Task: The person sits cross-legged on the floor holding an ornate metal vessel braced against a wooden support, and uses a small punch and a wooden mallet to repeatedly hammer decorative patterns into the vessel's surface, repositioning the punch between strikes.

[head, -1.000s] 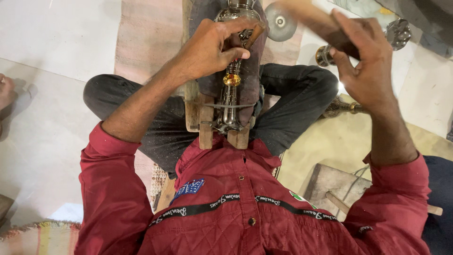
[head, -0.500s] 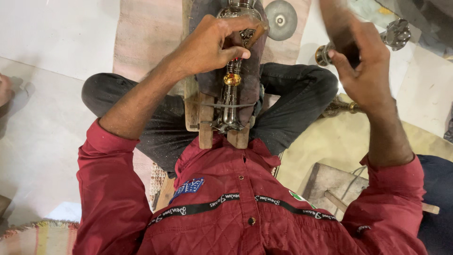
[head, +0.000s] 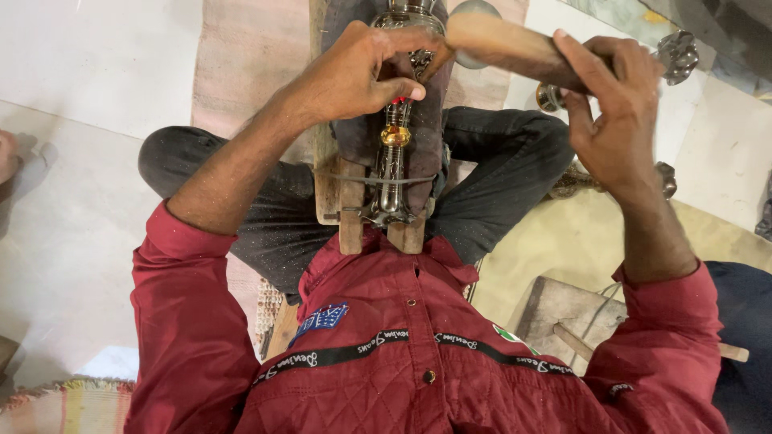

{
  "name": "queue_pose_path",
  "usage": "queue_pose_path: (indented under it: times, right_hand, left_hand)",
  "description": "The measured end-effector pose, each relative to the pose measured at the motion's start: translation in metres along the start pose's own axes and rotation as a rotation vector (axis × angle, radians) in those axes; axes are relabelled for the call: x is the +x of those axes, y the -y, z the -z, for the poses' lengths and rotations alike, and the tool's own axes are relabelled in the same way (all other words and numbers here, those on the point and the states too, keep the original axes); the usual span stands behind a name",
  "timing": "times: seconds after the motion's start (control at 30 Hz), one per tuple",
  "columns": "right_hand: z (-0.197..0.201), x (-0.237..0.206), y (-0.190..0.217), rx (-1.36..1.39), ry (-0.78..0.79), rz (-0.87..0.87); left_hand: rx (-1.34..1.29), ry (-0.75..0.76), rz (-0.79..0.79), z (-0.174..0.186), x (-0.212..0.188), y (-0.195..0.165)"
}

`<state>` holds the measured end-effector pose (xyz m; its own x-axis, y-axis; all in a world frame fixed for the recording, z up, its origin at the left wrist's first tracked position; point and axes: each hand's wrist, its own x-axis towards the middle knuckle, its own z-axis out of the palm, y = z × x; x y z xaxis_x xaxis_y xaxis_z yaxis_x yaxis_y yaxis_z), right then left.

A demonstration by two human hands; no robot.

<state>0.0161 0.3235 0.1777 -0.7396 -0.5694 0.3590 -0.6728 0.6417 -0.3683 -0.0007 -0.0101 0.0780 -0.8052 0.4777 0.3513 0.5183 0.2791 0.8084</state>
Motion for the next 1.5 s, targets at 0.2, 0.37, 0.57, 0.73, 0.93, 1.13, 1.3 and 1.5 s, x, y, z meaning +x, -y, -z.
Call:
queue_pose_path:
  times: [0.2, 0.37, 0.57, 0.73, 0.93, 1.13, 1.3, 1.5]
  right_hand:
    - [-0.006, -0.004, -0.007, 0.038, 0.004, 0.011]
    - [-0.008, -0.009, -0.012, -0.028, -0.014, 0.004]
    - [-0.011, -0.016, -0.021, 0.062, -0.016, -0.059]
    - [-0.014, -0.022, -0.029, -0.007, -0.020, -0.036]
    - [-0.022, -0.024, -0.028, 0.221, -0.114, -0.020]
    - [-0.031, -0.022, -0.017, 0.644, -0.200, -0.137]
    - [-0.034, -0.029, -0.015, -0.164, 0.028, -0.051]
    - [-0.063, -0.017, -0.029, -0.120, 0.031, -0.029]
  left_hand:
    - [-0.010, -0.018, -0.091, 0.000, 0.002, 0.006]
    - [-0.017, 0.028, -0.058, 0.002, 0.003, 0.004]
    - [-0.054, 0.043, -0.019, 0.006, 0.006, -0.003]
    - [-0.046, 0.055, 0.007, 0.006, 0.007, -0.005]
    - [-0.089, 0.030, -0.077, 0.004, 0.005, 0.003]
    - [-0.052, 0.024, -0.047, -0.001, 0.004, 0.012]
    - [0.041, -0.051, -0.166, 0.001, 0.000, 0.012]
    - [-0.290, -0.338, -0.053, -0.016, -0.027, 0.007]
